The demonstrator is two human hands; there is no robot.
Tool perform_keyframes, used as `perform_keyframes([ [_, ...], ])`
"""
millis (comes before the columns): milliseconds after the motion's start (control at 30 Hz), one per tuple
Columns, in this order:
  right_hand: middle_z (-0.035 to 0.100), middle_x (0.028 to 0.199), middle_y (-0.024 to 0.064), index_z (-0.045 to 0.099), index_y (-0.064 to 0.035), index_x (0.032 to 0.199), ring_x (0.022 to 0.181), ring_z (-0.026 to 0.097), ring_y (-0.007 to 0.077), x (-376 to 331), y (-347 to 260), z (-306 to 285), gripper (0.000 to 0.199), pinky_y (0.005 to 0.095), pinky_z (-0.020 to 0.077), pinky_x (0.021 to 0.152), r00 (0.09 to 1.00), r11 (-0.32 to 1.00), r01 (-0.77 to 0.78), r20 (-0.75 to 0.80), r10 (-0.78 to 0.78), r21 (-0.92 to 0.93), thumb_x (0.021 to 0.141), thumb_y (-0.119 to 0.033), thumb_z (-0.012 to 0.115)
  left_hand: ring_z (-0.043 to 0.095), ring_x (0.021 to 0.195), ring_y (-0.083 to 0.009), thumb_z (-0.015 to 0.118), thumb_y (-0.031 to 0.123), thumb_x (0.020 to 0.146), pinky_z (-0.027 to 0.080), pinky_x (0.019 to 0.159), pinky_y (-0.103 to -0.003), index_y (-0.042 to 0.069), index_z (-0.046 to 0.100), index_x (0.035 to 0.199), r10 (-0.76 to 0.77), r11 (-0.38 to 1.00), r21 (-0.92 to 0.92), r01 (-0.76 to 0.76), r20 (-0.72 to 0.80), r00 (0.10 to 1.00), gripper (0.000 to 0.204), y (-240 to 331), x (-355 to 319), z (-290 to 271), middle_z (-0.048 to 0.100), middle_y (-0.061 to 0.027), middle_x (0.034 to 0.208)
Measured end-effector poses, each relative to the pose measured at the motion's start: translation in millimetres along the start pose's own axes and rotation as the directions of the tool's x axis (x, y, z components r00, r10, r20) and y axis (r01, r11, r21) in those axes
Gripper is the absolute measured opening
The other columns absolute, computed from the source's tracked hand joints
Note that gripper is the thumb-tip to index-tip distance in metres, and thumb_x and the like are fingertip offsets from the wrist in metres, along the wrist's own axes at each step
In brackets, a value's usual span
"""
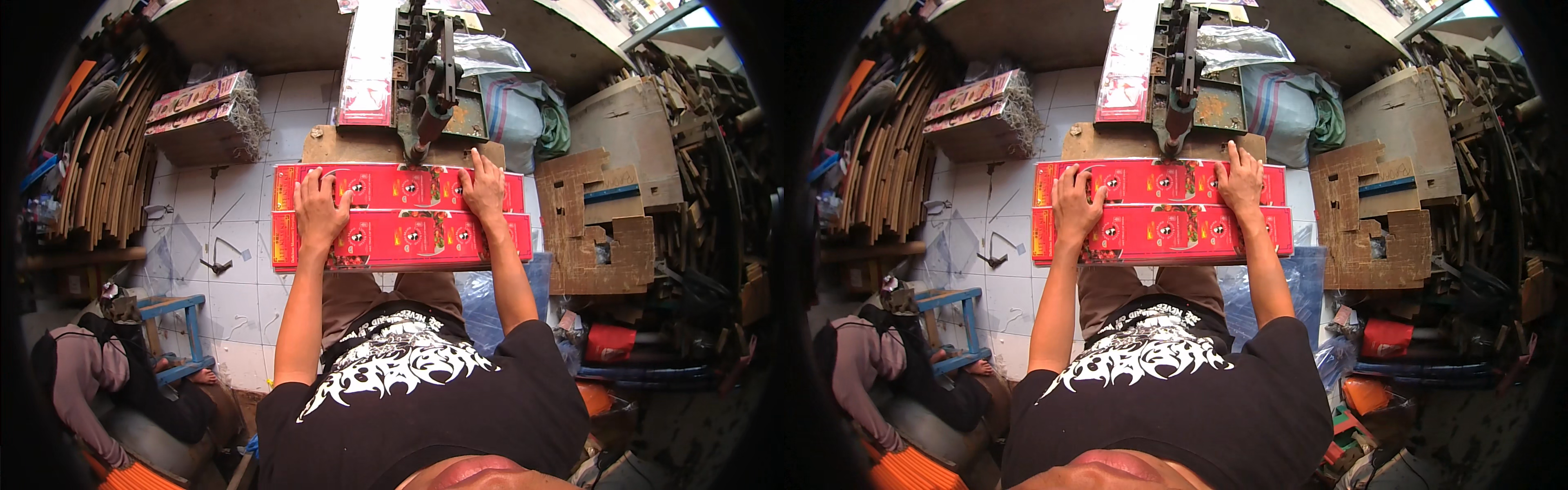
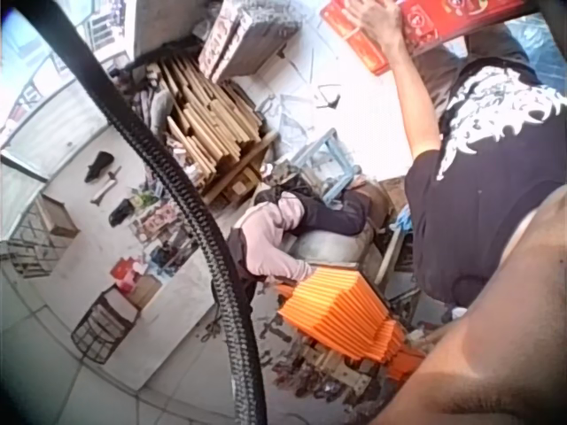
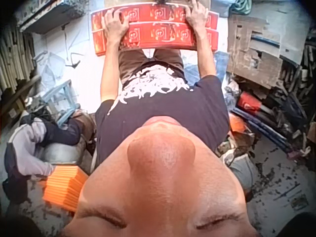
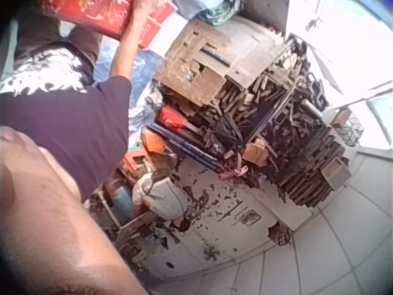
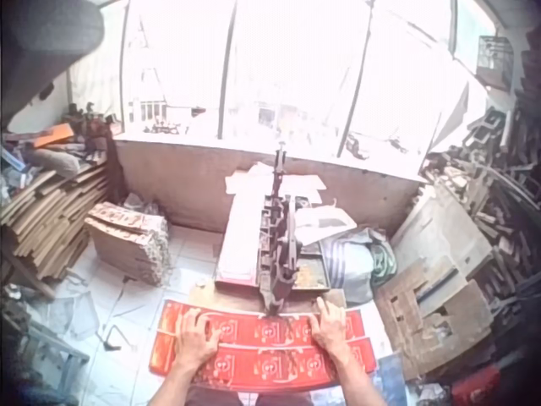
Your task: The person aligns cardboard packaging strips, places rivets onto a punch press machine by hand, and fastens the rivets onto the cardboard strips with the machine.
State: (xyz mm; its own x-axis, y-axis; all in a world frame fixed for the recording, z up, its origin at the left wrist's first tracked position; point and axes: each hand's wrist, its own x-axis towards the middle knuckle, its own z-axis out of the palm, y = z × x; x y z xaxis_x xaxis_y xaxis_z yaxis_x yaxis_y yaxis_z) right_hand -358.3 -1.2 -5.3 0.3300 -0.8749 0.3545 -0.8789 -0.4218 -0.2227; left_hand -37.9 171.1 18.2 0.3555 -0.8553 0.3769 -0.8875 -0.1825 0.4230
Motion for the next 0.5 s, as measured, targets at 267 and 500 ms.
perform_keyframes([
  [267, 0.057, 0.137, 0.0186, 0.048, -0.0121, 0.147, 0.128, 0.052, 0.0357, -0.6, 0.5, 0.9, 0.063, 0.0564, 0.0332, 0.114, 1.0, 1.0, -0.001, -0.009, 0.001, -0.002, 0.094, -0.043, 0.061, 0.05, 0.13, -0.0348, 0.075, 0.032, 0.084, 0.033, 0.115, -0.054, 0.005, 0.065, 0.114, 0.005, 1.0, 0.008, -0.005, -0.002, 1.0, 0.042, 1.2, 0.8, -0.9, 0.055, -0.0157, 0.135],
  [500, 0.057, 0.138, 0.019, 0.048, -0.0114, 0.147, 0.129, 0.051, 0.0356, -0.4, -1.7, -1.2, 0.062, 0.0556, 0.032, 0.115, 1.0, 1.0, -0.003, -0.001, 0.003, 0.002, 0.095, -0.042, 0.061, 0.05, 0.129, -0.0347, 0.074, 0.032, 0.084, 0.033, 0.115, -0.054, 0.005, 0.065, 0.116, 0.003, 1.0, 0.007, -0.003, 0.006, 1.0, 0.042, 0.4, 0.7, -0.7, 0.055, -0.0158, 0.134],
])
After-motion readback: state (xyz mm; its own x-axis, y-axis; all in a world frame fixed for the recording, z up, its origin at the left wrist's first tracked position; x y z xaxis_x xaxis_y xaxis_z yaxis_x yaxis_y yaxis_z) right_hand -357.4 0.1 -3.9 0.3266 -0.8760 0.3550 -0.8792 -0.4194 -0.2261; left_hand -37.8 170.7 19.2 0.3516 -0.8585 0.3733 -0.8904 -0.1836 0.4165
